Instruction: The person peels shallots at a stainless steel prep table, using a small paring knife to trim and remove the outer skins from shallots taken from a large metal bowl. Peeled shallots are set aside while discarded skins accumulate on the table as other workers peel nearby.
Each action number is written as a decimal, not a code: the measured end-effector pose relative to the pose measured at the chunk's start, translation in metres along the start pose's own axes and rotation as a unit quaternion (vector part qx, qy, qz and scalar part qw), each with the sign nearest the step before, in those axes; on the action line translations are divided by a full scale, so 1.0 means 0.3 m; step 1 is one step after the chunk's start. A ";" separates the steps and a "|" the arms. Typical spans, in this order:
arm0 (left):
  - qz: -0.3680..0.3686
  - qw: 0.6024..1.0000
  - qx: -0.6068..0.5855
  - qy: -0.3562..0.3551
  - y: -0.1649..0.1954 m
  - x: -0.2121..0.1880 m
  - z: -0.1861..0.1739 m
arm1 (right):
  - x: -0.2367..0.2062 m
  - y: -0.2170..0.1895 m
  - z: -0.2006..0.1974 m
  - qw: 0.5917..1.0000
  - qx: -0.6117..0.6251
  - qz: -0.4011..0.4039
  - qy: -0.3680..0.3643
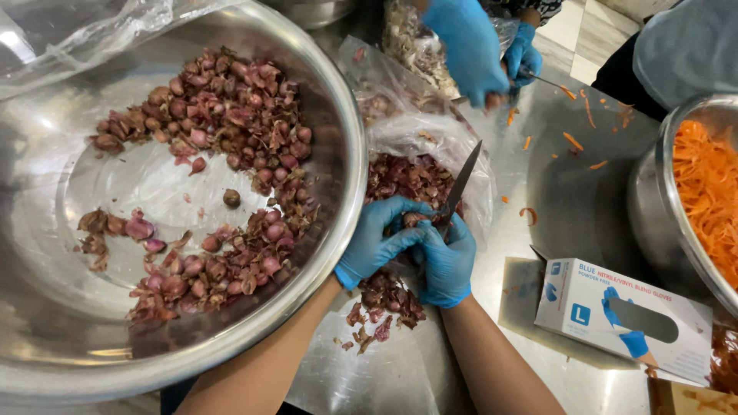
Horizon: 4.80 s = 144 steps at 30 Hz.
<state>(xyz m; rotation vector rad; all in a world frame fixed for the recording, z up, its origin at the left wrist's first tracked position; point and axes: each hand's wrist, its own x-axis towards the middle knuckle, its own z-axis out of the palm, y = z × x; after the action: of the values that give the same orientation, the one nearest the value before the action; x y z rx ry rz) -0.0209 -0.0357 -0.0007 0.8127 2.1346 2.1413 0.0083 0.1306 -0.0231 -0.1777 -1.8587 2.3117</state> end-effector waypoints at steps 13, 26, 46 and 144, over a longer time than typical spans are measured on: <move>-0.005 1.000 -0.022 -0.003 -0.127 -0.031 -0.029 | 0.027 0.011 -0.029 0.990 0.106 0.084 -0.037; -0.106 0.973 -0.186 0.084 -0.134 -0.014 0.024 | 0.001 -0.017 0.021 0.999 0.046 0.018 -0.011; -0.060 0.961 -0.233 0.139 -0.149 -0.010 0.035 | -0.054 -0.042 0.052 0.957 -0.173 -0.186 -0.140; 0.055 0.988 -0.013 0.142 -0.222 -0.064 0.077 | -0.069 -0.093 0.062 0.876 -0.374 -0.261 -0.159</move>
<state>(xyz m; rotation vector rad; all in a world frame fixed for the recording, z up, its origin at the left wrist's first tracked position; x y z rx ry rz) -0.0191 -0.0165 -0.0712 0.6744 2.2274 2.4696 0.0266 0.1144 0.0080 0.5767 -2.4776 1.2395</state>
